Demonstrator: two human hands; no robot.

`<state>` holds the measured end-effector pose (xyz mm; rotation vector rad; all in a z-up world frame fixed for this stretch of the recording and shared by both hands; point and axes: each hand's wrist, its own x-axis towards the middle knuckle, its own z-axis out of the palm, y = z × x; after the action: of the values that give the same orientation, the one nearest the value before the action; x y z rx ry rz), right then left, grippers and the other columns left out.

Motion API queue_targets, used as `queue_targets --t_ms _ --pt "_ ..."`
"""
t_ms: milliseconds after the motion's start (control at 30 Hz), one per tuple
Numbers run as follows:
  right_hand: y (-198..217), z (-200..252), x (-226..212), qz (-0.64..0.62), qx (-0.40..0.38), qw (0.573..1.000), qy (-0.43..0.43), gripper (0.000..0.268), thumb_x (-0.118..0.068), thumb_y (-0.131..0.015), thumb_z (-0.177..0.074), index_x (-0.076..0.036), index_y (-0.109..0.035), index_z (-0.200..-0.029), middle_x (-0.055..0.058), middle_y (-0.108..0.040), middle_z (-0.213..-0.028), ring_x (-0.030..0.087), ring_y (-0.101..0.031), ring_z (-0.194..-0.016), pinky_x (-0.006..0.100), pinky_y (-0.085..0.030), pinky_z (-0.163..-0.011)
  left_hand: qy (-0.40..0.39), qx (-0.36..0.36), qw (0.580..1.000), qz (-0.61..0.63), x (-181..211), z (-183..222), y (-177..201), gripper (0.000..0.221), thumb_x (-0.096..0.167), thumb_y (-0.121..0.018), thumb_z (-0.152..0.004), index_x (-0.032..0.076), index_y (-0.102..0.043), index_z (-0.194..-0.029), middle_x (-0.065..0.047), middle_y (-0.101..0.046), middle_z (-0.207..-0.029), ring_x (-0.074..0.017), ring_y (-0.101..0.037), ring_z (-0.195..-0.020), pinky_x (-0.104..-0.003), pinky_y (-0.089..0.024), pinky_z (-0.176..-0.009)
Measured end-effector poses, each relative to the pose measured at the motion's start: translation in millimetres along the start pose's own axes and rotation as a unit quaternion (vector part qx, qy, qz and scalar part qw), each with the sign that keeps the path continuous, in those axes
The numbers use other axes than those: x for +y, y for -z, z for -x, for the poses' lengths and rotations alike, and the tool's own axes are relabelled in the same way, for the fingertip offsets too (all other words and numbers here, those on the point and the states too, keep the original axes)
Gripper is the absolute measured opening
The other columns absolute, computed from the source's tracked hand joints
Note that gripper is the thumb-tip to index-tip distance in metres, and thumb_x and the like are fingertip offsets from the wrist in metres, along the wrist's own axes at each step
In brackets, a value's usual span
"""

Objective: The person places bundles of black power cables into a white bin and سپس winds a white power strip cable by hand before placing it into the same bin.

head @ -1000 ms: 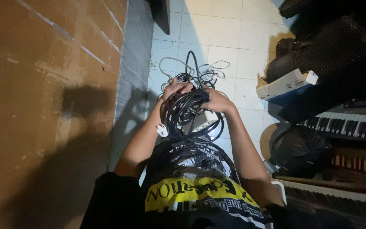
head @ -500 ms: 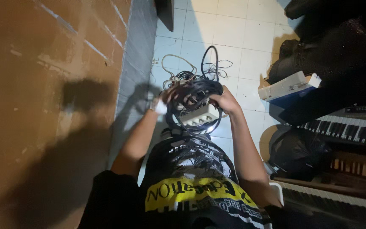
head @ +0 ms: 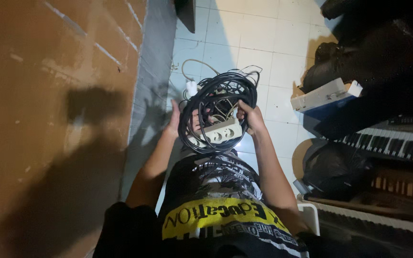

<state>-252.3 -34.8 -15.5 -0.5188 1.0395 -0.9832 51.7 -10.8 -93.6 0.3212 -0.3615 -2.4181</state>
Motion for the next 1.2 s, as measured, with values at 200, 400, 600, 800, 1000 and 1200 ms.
queue_targets --t_ms 200,400,600,800,1000,1200 --pt "-2.7 0.4 11.7 -0.01 0.067 0.998 -0.015 0.021 -0.022 -0.067 -0.1 -0.006 -0.062 -0.087 -0.002 -0.048 -0.066 0.01 -0.043 -0.057 0.026 -0.036 -0.052 -0.062 0.053 0.967 -0.24 -6.5 10.3 22.9 0.114 0.077 -0.071 -0.067 0.001 -0.042 -0.147 -0.02 -0.063 -0.136 -0.0317 -0.065 -0.124 -0.042 -0.055 -0.102" --pt "-28.6 5.5 30.1 0.09 0.156 0.984 -0.003 0.024 -0.028 -0.072 -0.095 -0.007 -0.066 -0.085 -0.002 -0.055 -0.069 0.011 -0.05 -0.058 0.027 -0.042 -0.053 -0.079 0.18 0.944 -0.264 -0.4 10.6 4.1 0.053 0.042 -0.083 -0.085 -0.002 -0.067 -0.11 -0.016 -0.075 -0.102 -0.0223 -0.075 -0.094 -0.034 -0.063 -0.084" --pt "-46.4 18.4 38.4 0.166 0.152 0.974 -0.001 0.03 -0.03 -0.073 -0.093 -0.004 -0.067 -0.079 0.003 -0.061 -0.066 0.013 -0.054 -0.054 0.029 -0.041 -0.05 -0.093 0.338 0.886 -0.304 11.3 8.6 -32.2 0.028 0.026 -0.081 -0.083 0.005 -0.073 -0.099 -0.002 -0.07 -0.081 -0.0113 -0.065 -0.066 -0.027 -0.053 -0.06" --pt "-65.6 31.8 48.5 0.133 0.066 0.988 0.041 0.02 -0.019 -0.072 -0.094 -0.004 -0.068 -0.083 0.001 -0.063 -0.068 0.01 -0.055 -0.057 0.026 -0.041 -0.052 -0.07 0.349 0.883 -0.307 16.7 30.0 -26.7 0.018 0.018 -0.079 -0.086 0.004 -0.072 -0.096 -0.003 -0.069 -0.077 -0.0124 -0.063 -0.061 -0.028 -0.051 -0.054" --pt "-82.4 57.7 68.1 0.091 0.121 0.988 0.041 0.007 -0.015 -0.068 -0.09 -0.009 -0.067 -0.09 0.0 -0.063 -0.069 0.01 -0.058 -0.056 0.028 -0.048 -0.051 -0.053 0.358 0.89 -0.277 6.5 53.8 -20.2 0.017 0.018 -0.071 -0.089 0.002 -0.071 -0.097 -0.007 -0.072 -0.077 -0.0154 -0.068 -0.064 -0.029 -0.054 -0.058" --pt "-77.2 78.6 99.3 0.024 0.15 0.986 0.061 0.021 -0.016 -0.069 -0.096 -0.006 -0.061 -0.079 0.001 -0.056 -0.065 0.013 -0.053 -0.053 0.031 -0.044 -0.048 -0.064 0.311 0.917 -0.243 -15.0 49.1 2.6 0.022 0.022 -0.071 -0.096 0.001 -0.067 -0.097 -0.002 -0.061 -0.075 -0.0143 -0.062 -0.062 -0.03 -0.053 -0.061"
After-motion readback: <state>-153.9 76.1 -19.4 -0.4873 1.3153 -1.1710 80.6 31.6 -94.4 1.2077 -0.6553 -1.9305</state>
